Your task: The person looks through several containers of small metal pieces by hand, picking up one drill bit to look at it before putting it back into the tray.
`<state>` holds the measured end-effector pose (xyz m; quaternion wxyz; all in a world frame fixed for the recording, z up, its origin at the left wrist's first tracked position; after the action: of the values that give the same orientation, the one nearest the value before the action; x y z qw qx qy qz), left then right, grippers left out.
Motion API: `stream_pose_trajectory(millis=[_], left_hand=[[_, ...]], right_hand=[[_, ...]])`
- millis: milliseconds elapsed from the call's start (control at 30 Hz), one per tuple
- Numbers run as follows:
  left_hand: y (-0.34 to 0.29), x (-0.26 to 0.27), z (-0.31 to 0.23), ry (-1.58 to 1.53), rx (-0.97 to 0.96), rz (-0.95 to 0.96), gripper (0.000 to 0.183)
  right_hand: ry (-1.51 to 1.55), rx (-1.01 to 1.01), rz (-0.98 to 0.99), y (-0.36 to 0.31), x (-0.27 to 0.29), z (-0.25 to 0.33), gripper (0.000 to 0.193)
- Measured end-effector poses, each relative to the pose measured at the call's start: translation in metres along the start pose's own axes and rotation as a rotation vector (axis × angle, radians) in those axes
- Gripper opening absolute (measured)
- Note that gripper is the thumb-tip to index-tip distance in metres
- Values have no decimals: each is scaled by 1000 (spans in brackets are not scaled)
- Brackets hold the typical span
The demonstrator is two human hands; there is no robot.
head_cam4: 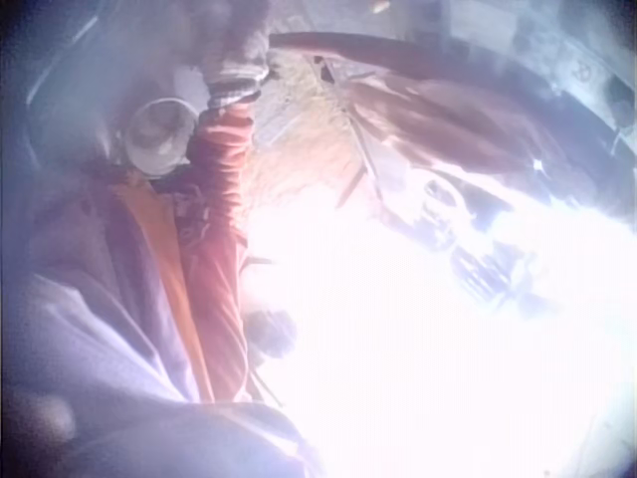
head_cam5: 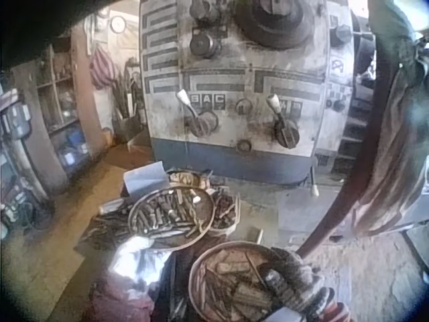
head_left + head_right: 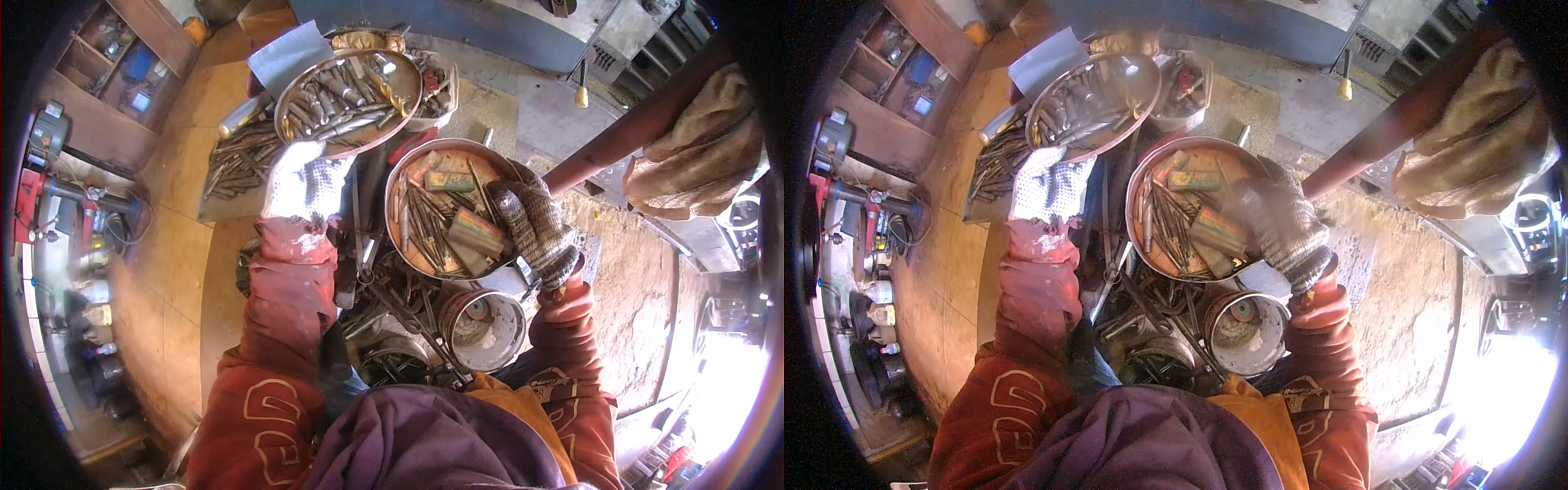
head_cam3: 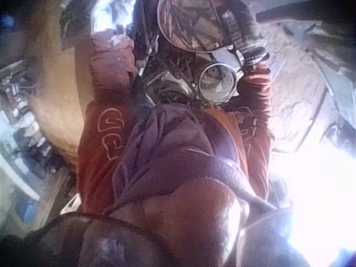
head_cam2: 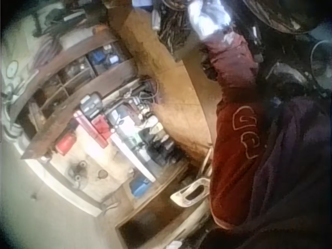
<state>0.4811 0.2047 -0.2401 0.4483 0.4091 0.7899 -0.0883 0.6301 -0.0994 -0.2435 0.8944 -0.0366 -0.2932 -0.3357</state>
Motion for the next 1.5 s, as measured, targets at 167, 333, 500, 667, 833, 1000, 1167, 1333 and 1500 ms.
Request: stream_pose_trajectory(millis=[167, 333, 500, 667, 833, 1000, 1167, 1333, 1500], left_hand=[[5, 1, 4, -31, -2, 26, 80], [3, 8, 4, -203, 54, 97, 71], [4, 13, 2, -276, 110, 49, 70], [4, 10, 7, -111, 61, -74, 76], [-2, 9, -2, -55, 81, -76, 76], [0, -5, 3, -44, 32, 36, 75], [0, 14, -1, -56, 65, -127, 72], [3, 16, 2, -77, 93, -163, 71], [-2, 14, -1, -82, 111, -160, 71]], right_hand=[[-257, 166, -9, -8, 8, -31, 41], [-229, 81, -11, -6, 3, -16, 40], [-104, -13, -5, -4, 2, -19, 39], [-126, 218, -51, 0, 5, -17, 42], [-28, -21, -12, -5, 2, -2, 49], [428, -242, -5, 0, 25, 0, 62], [-651, 21, 275, 5, 11, 39, 73], [-639, -98, 51, 6, 13, 37, 64], [-282, -223, -22, 8, 15, 38, 63]])
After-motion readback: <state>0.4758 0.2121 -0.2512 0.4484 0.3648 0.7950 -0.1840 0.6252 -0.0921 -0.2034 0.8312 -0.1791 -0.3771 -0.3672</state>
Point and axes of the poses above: each hand's wrist, its own y-axis towards the middle knuckle, its own x-axis out of the back of the hand, z = x × y, the point moved 2 cm from there along y, towards the middle knuckle, and after that the axes turned 7 degrees about -x, right-handed, at the moved point
